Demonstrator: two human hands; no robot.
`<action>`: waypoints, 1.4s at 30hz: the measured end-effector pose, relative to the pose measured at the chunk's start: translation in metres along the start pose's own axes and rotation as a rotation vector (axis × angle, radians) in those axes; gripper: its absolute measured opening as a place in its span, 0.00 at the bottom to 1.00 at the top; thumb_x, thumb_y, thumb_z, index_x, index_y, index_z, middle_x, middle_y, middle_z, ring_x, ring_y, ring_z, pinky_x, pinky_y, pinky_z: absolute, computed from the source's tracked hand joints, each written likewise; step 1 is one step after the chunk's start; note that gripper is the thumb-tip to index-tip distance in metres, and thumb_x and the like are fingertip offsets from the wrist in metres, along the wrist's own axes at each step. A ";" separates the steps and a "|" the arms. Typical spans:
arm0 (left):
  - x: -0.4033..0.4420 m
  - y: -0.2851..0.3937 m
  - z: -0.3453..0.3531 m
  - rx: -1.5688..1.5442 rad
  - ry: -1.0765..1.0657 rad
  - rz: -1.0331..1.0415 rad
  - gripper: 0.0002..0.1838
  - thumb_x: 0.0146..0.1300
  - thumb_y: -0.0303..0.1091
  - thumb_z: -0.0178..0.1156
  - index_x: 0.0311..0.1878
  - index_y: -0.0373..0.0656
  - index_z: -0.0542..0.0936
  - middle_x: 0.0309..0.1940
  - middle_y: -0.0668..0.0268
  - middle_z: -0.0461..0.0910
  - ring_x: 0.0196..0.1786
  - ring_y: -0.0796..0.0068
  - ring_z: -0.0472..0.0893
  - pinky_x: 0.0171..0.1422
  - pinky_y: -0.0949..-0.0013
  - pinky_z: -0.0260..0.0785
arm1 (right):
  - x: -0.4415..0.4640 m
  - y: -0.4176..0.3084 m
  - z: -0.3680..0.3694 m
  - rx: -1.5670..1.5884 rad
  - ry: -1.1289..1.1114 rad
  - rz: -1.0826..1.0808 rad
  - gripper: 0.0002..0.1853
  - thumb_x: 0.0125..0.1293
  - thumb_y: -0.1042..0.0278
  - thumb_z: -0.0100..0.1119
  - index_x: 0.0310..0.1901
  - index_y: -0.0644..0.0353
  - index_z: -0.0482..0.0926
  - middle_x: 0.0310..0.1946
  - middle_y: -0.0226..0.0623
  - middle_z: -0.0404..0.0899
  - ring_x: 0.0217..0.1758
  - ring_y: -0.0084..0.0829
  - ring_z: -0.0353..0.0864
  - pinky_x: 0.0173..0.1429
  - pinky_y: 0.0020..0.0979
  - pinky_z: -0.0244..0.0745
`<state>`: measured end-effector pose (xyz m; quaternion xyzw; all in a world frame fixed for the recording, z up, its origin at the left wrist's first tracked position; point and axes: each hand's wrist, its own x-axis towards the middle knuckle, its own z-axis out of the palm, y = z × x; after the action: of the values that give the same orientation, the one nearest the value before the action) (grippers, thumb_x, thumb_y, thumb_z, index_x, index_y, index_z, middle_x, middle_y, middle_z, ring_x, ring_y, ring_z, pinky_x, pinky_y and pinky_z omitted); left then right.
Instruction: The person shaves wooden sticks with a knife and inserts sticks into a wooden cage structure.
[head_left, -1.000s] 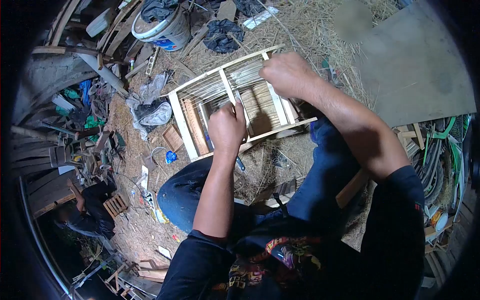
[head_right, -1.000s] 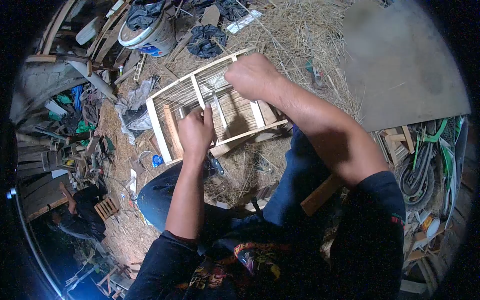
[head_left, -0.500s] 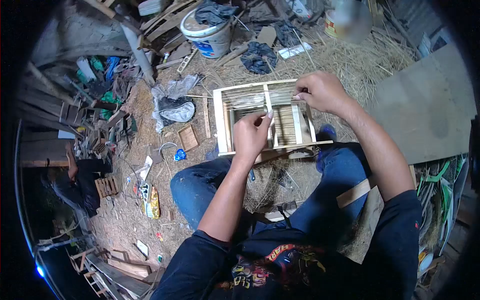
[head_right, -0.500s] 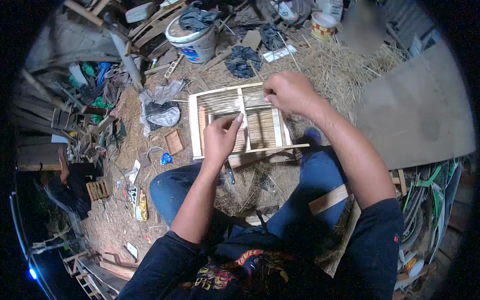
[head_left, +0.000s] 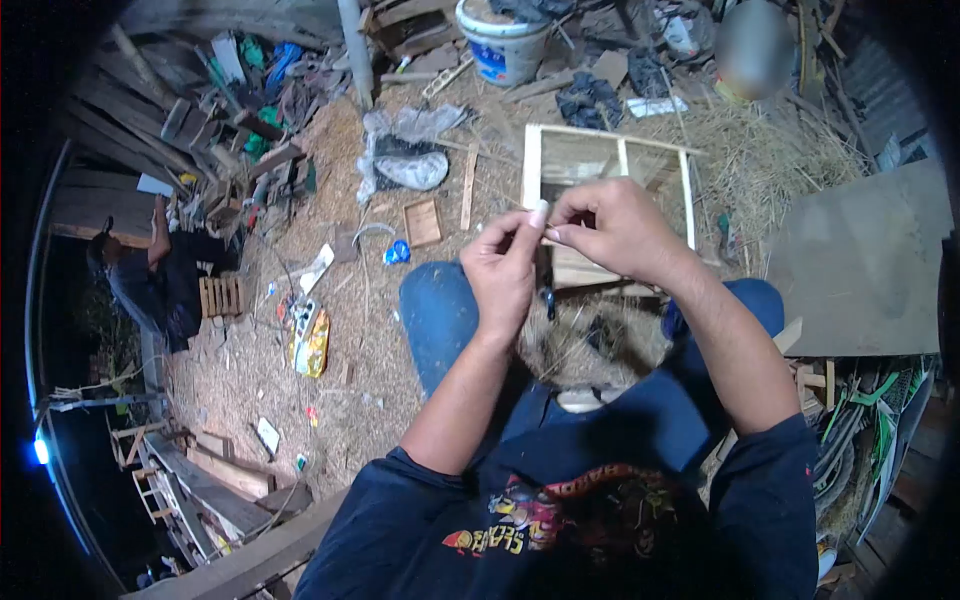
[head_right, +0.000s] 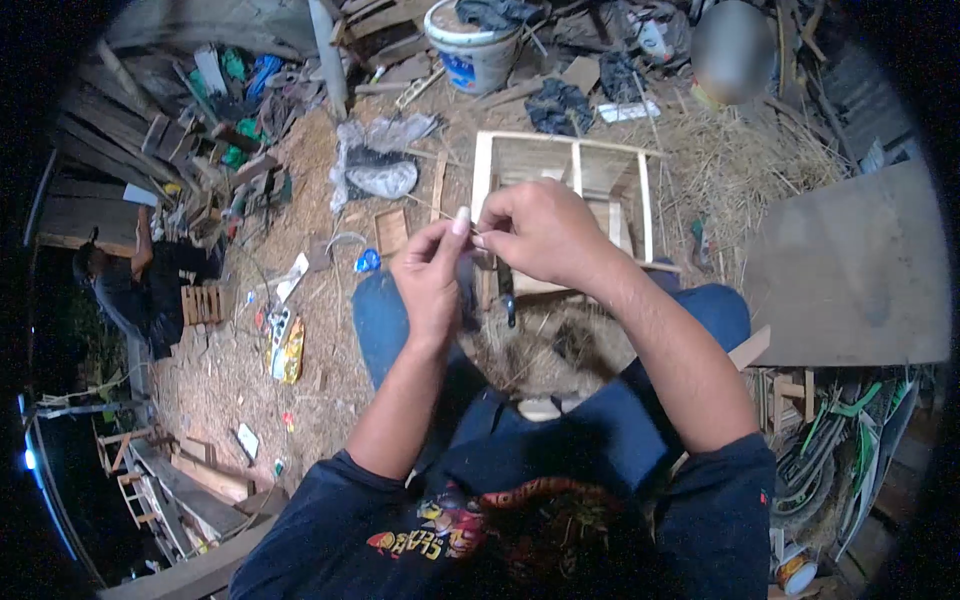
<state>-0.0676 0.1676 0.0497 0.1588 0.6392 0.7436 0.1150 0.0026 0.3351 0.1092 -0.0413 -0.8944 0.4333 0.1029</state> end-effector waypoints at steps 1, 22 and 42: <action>-0.005 0.003 -0.012 -0.002 0.026 0.007 0.07 0.71 0.29 0.70 0.44 0.34 0.89 0.37 0.69 0.88 0.38 0.86 0.82 0.43 0.78 0.74 | 0.000 -0.002 0.014 0.072 -0.001 -0.012 0.11 0.61 0.61 0.72 0.37 0.60 0.89 0.31 0.44 0.89 0.36 0.41 0.90 0.43 0.40 0.82; -0.061 0.010 -0.170 0.029 0.127 -0.319 0.12 0.75 0.29 0.65 0.54 0.29 0.85 0.32 0.60 0.85 0.30 0.73 0.85 0.38 0.69 0.80 | -0.043 0.133 0.248 -0.362 -0.268 0.546 0.27 0.72 0.53 0.65 0.67 0.54 0.71 0.52 0.62 0.81 0.53 0.61 0.85 0.54 0.55 0.83; -0.079 0.005 -0.189 0.023 -0.033 -0.513 0.10 0.77 0.32 0.63 0.50 0.33 0.86 0.28 0.64 0.84 0.25 0.78 0.81 0.31 0.74 0.75 | -0.053 0.163 0.290 -0.401 -0.167 0.715 0.17 0.65 0.67 0.63 0.54 0.61 0.78 0.40 0.61 0.87 0.46 0.62 0.88 0.54 0.58 0.83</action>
<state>-0.0670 -0.0351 0.0224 0.0048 0.6651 0.6802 0.3083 -0.0120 0.2054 -0.2010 -0.3330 -0.8957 0.2610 -0.1371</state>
